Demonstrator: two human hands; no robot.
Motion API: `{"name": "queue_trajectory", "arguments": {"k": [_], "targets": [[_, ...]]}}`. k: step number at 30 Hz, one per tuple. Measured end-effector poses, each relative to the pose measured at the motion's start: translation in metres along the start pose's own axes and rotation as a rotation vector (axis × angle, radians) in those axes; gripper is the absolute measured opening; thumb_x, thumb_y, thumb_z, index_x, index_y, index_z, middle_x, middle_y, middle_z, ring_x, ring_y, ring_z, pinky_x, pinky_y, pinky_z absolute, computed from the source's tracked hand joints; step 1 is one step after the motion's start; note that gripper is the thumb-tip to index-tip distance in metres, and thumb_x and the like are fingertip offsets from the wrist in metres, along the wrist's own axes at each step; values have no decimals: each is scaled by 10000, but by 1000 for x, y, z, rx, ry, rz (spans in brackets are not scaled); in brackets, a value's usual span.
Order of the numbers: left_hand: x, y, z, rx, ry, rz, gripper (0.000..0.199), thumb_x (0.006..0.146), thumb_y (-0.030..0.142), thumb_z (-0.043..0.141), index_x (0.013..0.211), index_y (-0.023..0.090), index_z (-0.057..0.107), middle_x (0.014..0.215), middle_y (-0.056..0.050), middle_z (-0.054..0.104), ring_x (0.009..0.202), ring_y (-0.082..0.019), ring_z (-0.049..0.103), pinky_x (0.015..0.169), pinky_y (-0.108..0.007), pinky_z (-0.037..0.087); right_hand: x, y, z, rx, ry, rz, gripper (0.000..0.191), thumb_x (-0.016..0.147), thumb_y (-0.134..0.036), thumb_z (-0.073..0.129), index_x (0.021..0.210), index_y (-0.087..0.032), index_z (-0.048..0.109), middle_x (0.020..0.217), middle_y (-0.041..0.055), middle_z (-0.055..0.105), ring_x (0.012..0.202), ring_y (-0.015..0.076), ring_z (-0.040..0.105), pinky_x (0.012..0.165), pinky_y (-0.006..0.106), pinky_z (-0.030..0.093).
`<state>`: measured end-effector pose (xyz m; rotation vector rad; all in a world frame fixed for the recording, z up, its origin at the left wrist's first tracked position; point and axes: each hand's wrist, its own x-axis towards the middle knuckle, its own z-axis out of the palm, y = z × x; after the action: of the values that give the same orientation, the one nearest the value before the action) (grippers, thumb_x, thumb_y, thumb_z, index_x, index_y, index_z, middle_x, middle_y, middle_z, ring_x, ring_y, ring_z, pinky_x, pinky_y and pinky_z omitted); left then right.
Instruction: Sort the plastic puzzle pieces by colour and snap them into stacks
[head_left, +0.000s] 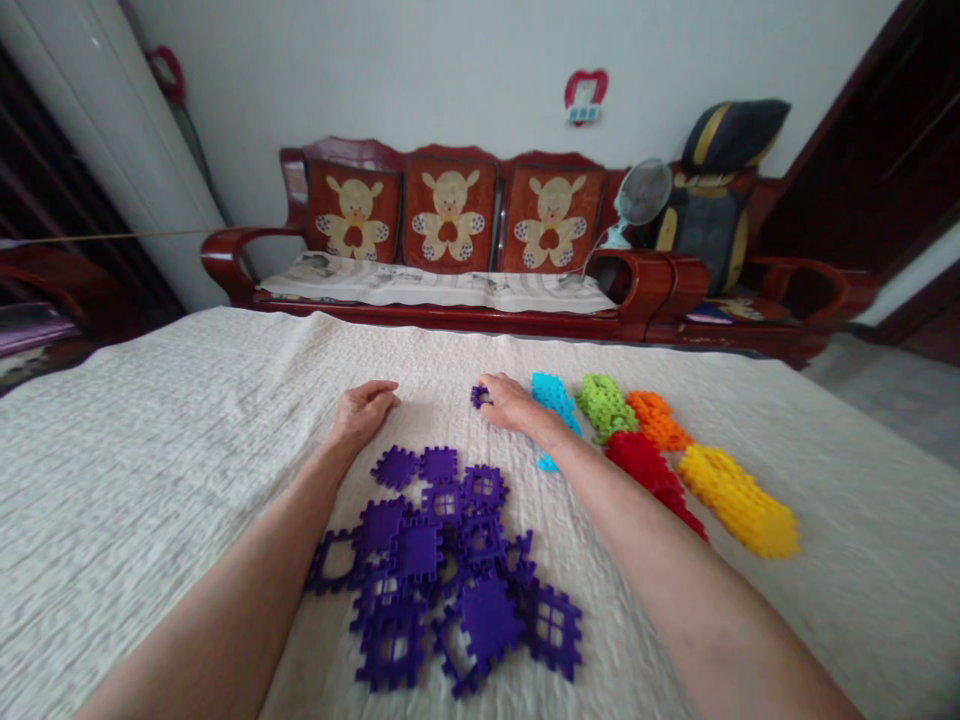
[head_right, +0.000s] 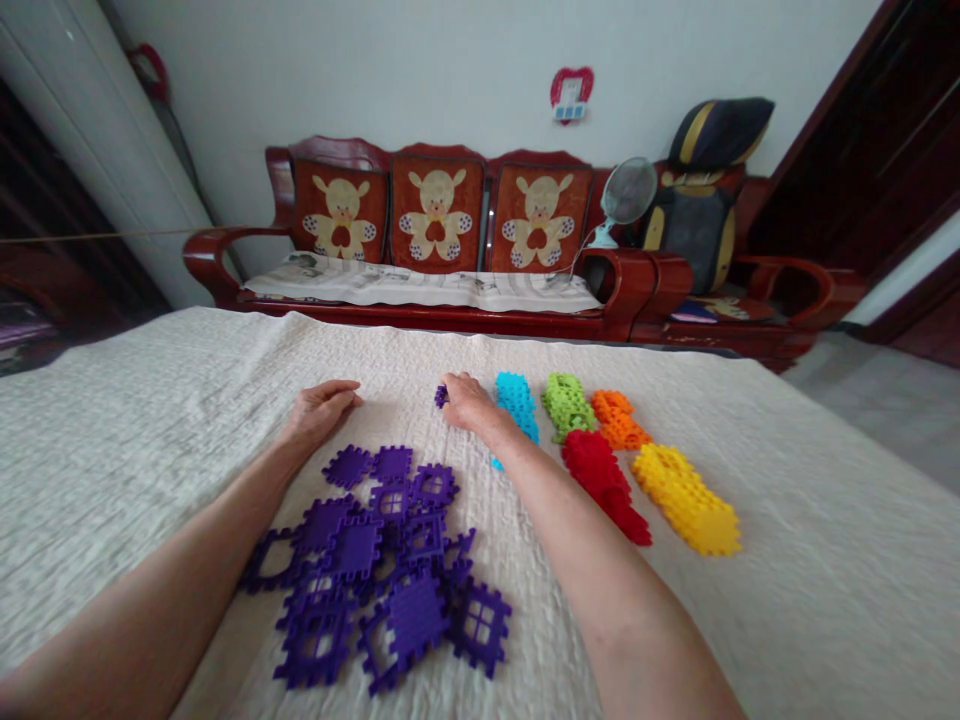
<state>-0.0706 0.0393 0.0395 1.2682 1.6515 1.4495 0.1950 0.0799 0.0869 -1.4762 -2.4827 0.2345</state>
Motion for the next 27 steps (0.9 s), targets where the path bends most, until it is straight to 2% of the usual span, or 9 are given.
{"name": "queue_trajectory", "arguments": {"k": [4,13,19,23,26,27], "targets": [[-3,5,1,6,7,-26,356,631,382,601,907,217,753,774,-32,760,739,-209,689,668,-300,532,4,5,5,0,-17,12,451,752,-114,651,1197,-181,618,1181,117,639,1083,234,623,947,330,478],[-4,6,1,-6,0,-18,346,626,391,606,890,216,744,739,-16,739,627,-180,631,606,-292,498,9,5,-5,-35,-91,25,528,734,-63,623,1249,-176,591,1245,132,593,1122,237,613,985,323,470],[-4,9,2,2,8,-20,330,625,381,601,870,210,742,742,-23,741,661,-184,643,645,-290,508,10,8,-9,-23,-124,13,562,697,-26,629,1236,-185,613,1196,124,625,1088,250,631,973,328,486],[-1,5,2,-15,4,-9,347,624,390,605,884,206,742,741,-26,742,643,-181,634,638,-289,504,-1,-2,-14,-41,-88,6,601,693,-27,620,1279,-159,597,1290,151,584,1168,260,593,1004,330,468],[1,0,2,-34,-6,7,349,627,401,610,880,202,742,734,-28,741,625,-178,628,631,-288,502,-20,-21,-15,-18,0,-118,594,740,-62,594,1329,-131,567,1334,157,565,1212,241,560,1034,312,428],[2,0,2,-34,-9,12,348,629,402,611,880,200,743,734,-29,742,627,-177,629,634,-288,504,-27,-29,-15,1,-16,-167,547,771,-99,592,1318,-128,579,1293,148,594,1186,232,572,1025,306,428]]}}
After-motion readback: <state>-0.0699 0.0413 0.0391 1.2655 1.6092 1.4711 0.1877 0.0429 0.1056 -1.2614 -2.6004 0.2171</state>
